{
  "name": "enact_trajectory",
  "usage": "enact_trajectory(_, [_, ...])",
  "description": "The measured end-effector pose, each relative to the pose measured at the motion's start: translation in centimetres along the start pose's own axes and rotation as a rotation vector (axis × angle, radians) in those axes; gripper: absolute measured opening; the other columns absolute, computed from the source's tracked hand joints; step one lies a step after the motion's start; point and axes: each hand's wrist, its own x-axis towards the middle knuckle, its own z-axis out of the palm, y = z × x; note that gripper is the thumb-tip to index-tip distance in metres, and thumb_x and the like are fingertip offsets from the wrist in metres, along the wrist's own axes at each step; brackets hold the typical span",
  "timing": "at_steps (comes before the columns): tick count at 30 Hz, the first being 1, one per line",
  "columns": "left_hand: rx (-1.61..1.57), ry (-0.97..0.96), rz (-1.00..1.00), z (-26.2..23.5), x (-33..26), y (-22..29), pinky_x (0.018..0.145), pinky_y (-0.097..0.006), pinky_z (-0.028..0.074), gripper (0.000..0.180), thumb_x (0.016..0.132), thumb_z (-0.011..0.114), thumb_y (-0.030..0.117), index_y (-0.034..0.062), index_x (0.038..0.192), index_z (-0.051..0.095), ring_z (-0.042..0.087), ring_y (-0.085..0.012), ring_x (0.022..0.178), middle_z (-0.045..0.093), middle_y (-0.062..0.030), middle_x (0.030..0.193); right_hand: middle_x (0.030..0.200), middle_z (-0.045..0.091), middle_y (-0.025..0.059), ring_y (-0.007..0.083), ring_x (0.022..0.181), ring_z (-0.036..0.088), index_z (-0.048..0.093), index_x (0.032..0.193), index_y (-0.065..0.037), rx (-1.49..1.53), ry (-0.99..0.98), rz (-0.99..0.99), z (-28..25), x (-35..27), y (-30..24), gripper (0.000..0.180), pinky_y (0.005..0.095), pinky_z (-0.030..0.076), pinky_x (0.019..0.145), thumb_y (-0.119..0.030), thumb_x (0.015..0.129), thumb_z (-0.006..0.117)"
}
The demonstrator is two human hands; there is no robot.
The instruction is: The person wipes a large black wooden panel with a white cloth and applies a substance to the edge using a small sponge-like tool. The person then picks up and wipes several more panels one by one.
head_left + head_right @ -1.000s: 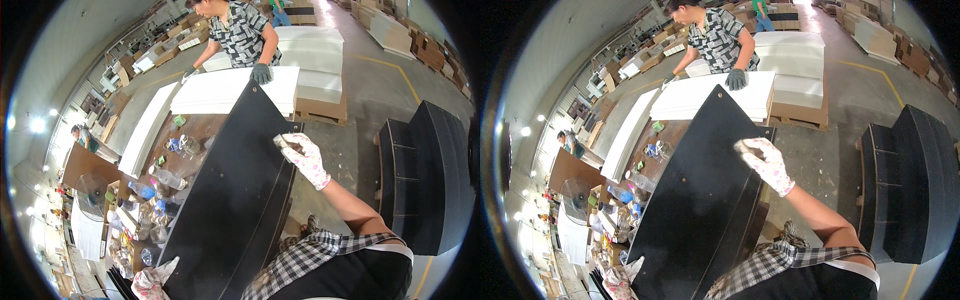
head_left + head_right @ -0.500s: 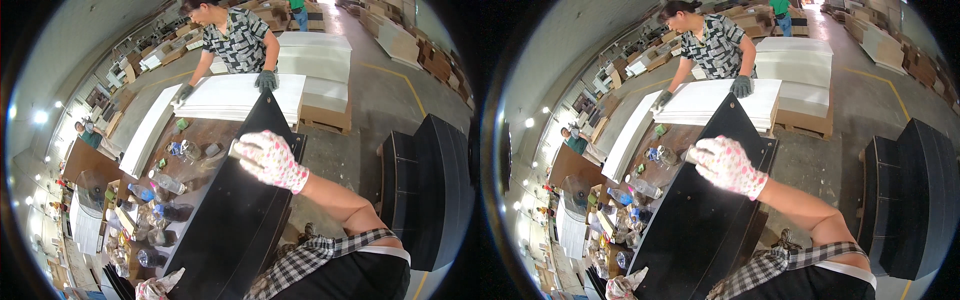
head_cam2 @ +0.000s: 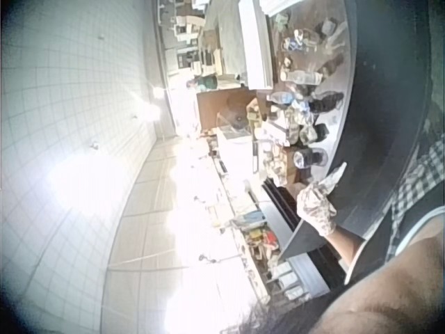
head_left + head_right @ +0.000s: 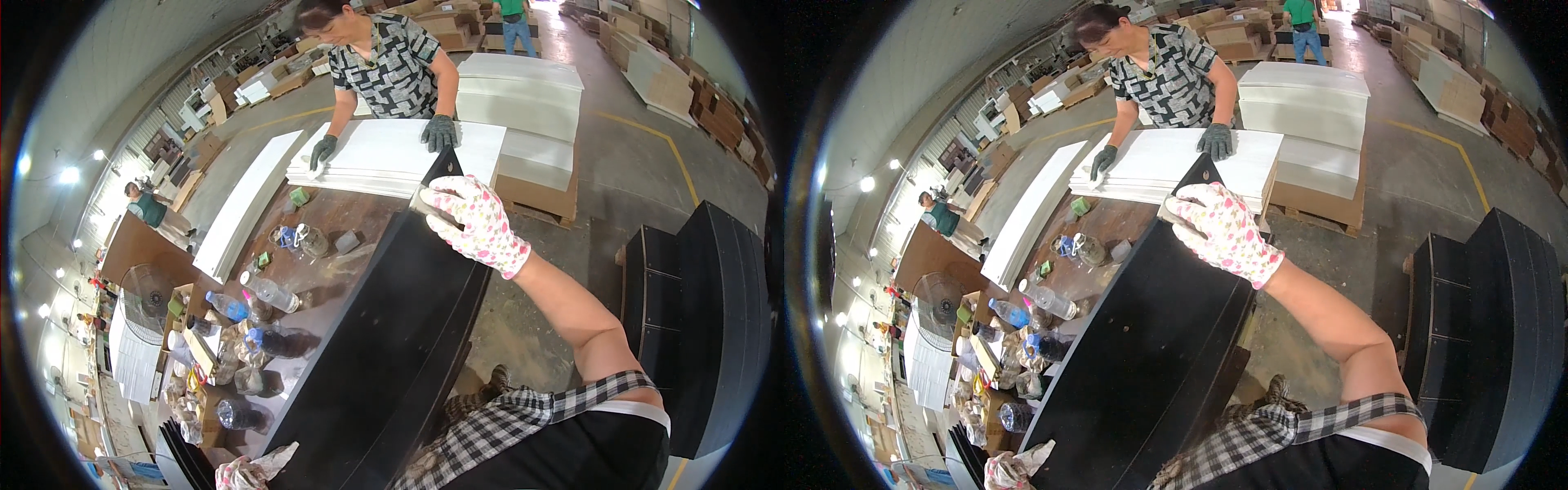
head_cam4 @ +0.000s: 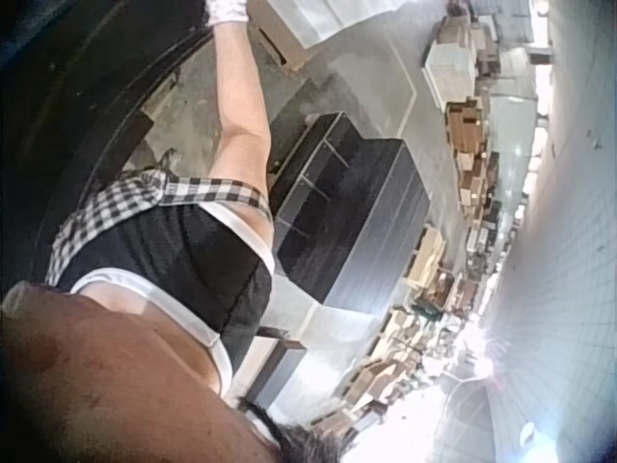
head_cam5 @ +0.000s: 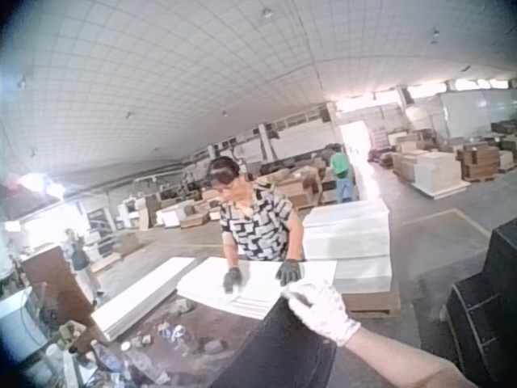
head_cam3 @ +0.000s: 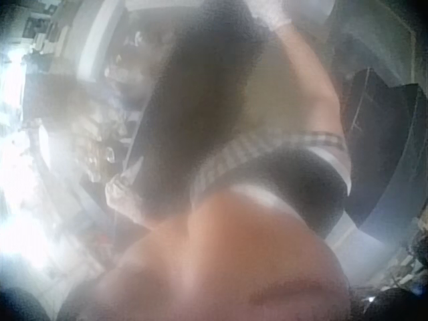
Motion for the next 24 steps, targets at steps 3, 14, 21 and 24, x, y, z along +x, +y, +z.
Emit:
enact_trajectory(3, [-0.038, -0.001, -0.007, 0.2, 0.3, 0.9, 0.071, -0.045, 0.050, 0.036, 0.101, 0.048, 0.023, -0.0017, 0.086, 0.069, 0.064, -0.0357, 0.076, 0.066, -0.0183, 0.079, 0.112, 0.064, 0.0085, 0.0303, 0.104, 0.062, 0.069, 0.115, -0.011, -0.217, 0.036, -0.022, 0.0, 0.6, 4.1, 0.031, 0.0432, 0.051, 0.090, -0.019, 0.085, 0.073])
enact_trajectory(14, [-0.045, 0.031, 0.016, 0.5, -0.8, 0.6, 0.068, -0.045, 0.049, 0.044, 0.103, 0.048, 0.031, -0.0015, 0.083, 0.068, 0.062, -0.0353, 0.073, 0.065, -0.0177, 0.077, 0.117, 0.063, 0.0109, 0.0310, 0.097, 0.063, 0.068, 0.114, -0.011, 0.020, 0.039, -0.047, 1.4, -1.5, -5.3, 0.039, 0.0424, 0.053, 0.080, -0.022, 0.079, 0.080])
enact_trajectory(21, [-0.010, 0.073, 0.205, 0.7, 0.6, 0.7, 0.071, -0.046, 0.052, 0.030, 0.101, 0.051, 0.021, -0.0010, 0.089, 0.067, 0.063, -0.0379, 0.078, 0.066, -0.0195, 0.083, 0.113, 0.067, 0.0115, 0.0318, 0.101, 0.065, 0.070, 0.114, -0.012, -0.012, -0.009, 0.100, 1.1, -1.0, 0.6, 0.031, 0.0420, 0.053, 0.088, -0.024, 0.086, 0.075])
enact_trajectory(24, [-0.026, 0.061, 0.194, 1.6, 0.8, 0.9, 0.072, -0.047, 0.052, 0.028, 0.100, 0.052, 0.020, -0.0018, 0.090, 0.067, 0.064, -0.0394, 0.079, 0.066, -0.0201, 0.084, 0.111, 0.070, 0.0099, 0.0293, 0.103, 0.066, 0.070, 0.114, -0.011, -0.098, -0.012, 0.262, -0.2, 0.4, 8.2, 0.030, 0.0401, 0.053, 0.092, -0.025, 0.088, 0.074])
